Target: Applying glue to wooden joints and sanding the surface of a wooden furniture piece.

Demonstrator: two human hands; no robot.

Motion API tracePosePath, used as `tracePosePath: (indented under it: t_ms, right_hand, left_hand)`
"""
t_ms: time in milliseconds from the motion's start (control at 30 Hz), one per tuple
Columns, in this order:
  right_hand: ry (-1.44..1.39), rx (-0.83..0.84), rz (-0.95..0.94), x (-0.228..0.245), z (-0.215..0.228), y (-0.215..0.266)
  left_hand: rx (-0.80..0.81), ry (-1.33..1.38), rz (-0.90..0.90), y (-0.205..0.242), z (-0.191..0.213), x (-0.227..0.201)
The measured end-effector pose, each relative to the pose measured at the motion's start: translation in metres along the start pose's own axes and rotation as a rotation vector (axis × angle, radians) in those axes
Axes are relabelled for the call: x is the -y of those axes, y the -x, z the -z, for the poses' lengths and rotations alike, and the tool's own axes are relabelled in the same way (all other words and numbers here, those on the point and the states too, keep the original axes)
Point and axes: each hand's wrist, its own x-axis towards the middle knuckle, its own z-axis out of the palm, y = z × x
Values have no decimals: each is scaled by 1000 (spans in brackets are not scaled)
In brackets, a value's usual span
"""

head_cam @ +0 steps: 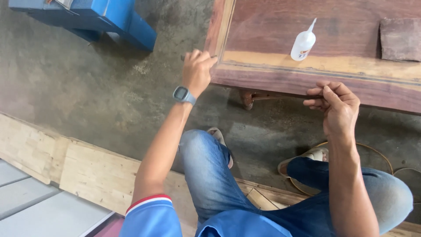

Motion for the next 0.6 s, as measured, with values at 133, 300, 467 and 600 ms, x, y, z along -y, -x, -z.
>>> tracePosePath:
  t_ms: [133,300,467,600]
  right_hand:
    - [-22,0,8,-2,2,-2]
    - [-6,-23,27,-9,-3,-4]
    - [-58,-36,46,-4,-4,-1]
    - [28,-37,68,-3,-8,4]
  left_hand:
    - [-48,39,-35,18,26,-22]
    - [-99,13,20,-5,-4,-11]
    - [62,65,23,4,7,-16]
    - [-38,78,-2,-8,1,-10]
